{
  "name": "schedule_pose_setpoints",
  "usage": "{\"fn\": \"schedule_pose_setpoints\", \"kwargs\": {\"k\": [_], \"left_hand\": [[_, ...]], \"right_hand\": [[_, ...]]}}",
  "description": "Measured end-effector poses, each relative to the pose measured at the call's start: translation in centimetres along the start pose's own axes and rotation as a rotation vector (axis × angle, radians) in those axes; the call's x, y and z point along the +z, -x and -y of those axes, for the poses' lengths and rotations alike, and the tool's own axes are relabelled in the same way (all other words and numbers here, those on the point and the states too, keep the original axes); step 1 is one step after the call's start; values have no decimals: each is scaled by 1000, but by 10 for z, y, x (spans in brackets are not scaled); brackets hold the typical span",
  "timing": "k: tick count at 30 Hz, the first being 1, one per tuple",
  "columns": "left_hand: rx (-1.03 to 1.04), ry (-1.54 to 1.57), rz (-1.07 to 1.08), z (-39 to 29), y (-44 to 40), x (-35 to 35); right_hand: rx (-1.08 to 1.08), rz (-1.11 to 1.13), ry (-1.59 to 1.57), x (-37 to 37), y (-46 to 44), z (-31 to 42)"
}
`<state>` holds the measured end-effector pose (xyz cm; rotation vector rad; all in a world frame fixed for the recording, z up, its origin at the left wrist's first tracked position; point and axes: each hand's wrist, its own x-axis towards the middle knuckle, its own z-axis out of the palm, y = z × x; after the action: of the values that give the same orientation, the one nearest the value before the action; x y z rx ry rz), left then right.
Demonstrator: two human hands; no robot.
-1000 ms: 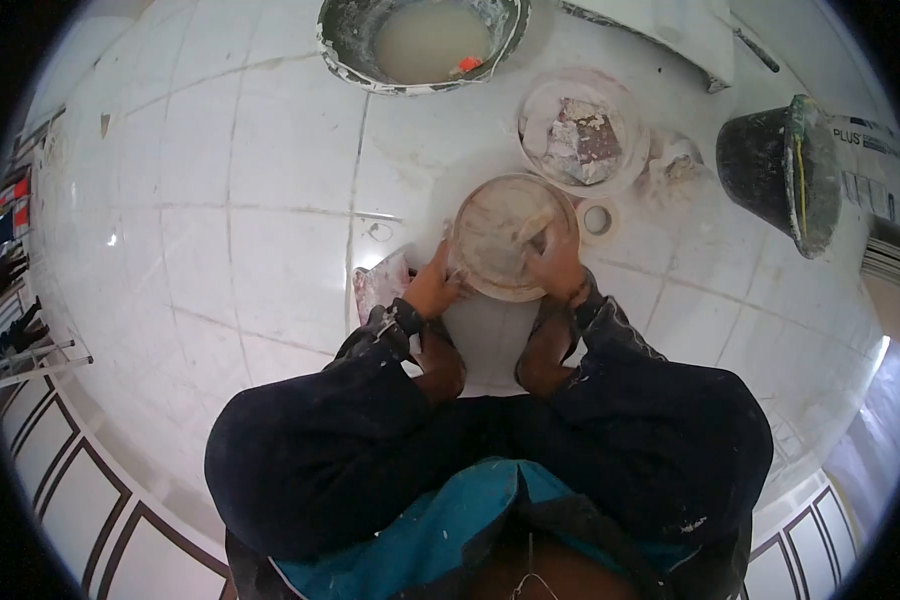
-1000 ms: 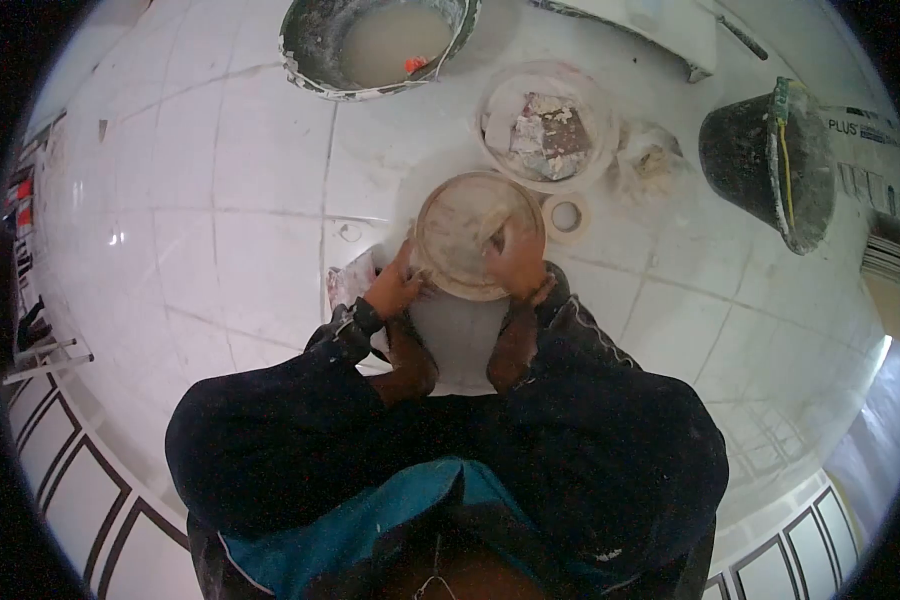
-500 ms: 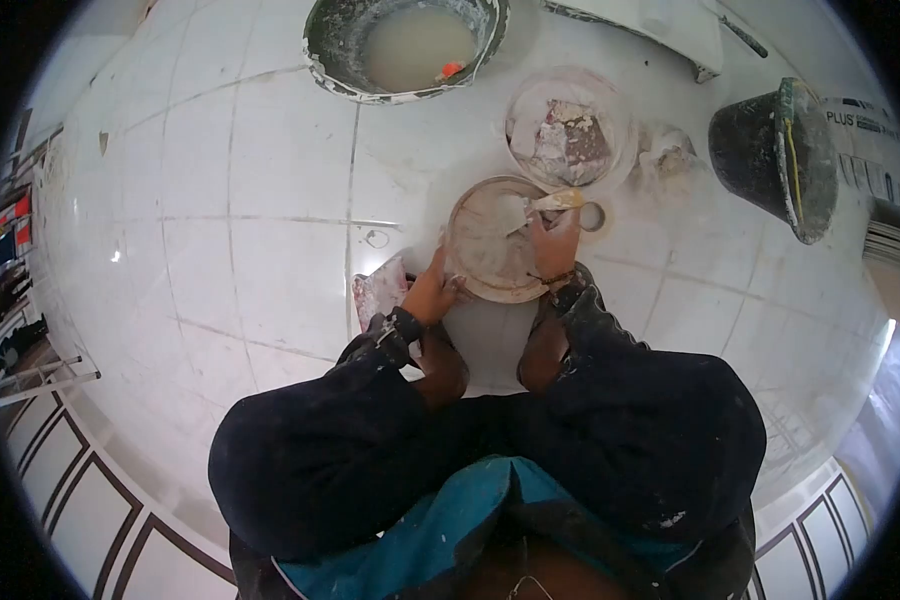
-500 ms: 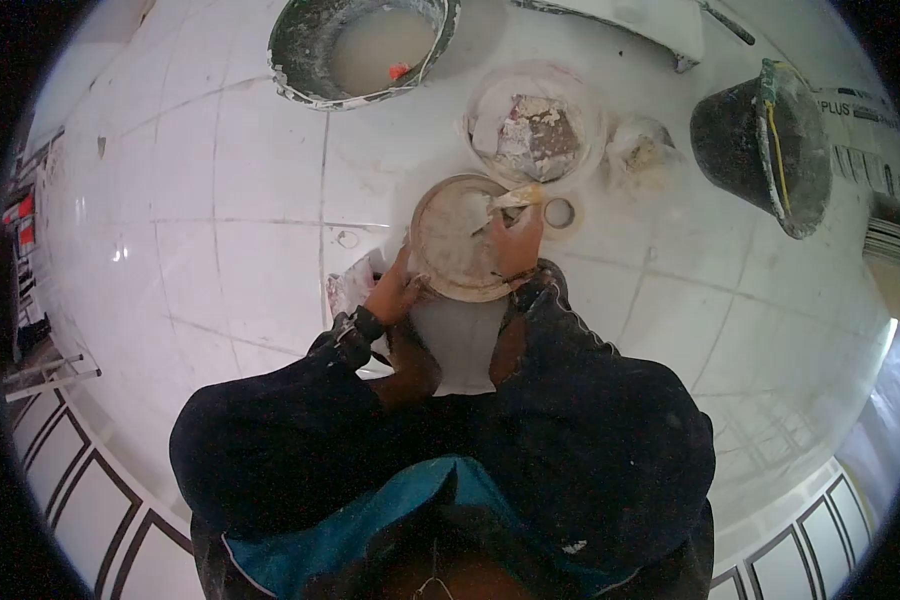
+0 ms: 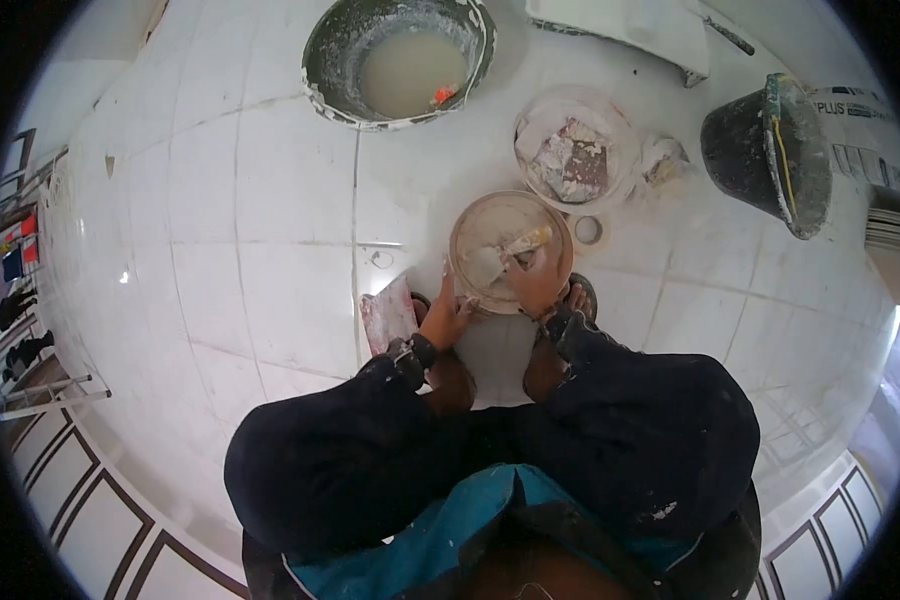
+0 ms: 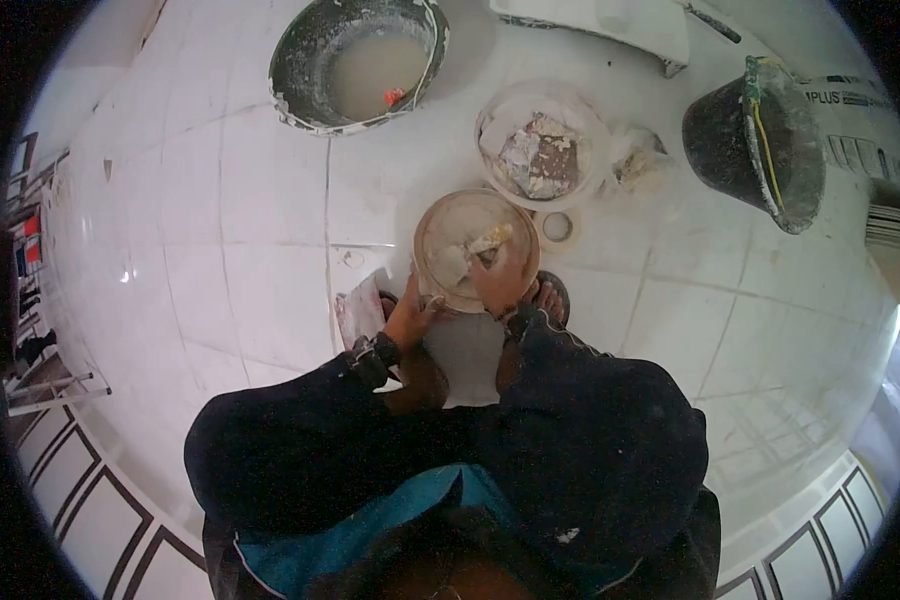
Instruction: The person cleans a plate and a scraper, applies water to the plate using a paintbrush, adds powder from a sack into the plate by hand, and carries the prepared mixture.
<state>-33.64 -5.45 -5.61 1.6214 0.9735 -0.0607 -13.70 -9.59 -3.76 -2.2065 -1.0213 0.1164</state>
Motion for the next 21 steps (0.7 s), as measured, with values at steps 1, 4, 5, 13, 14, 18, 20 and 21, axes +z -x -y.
{"fn": "schedule_pose_setpoints", "kwargs": {"k": [1,4,5,13,14,18,20,21], "left_hand": [[10,20,-5,-1,-1,0],[-49,338,70,-20,1,-3],[-55,338,68,-30,3,-5],[1,341,-11,-28,-2,0],[-1,344,-15,-29,-5,-1],[5,240,10,-21,-3,0],[16,215,-3,-24,-5,-4],[-1,170,-3,-30,-5,-7]], "right_hand": [[-77,16,5,-1,-3,1],[464,94,-868,21,-7,-26],[548,161,-862,19,-12,-22],[111,222,-194,10,-10,-27],[238,162,-257,34,-12,-48],[353,378,-253,29,-13,-28],[270,350,-307,12,-10,-20],[184,335,-361,7,-12,-15]]}}
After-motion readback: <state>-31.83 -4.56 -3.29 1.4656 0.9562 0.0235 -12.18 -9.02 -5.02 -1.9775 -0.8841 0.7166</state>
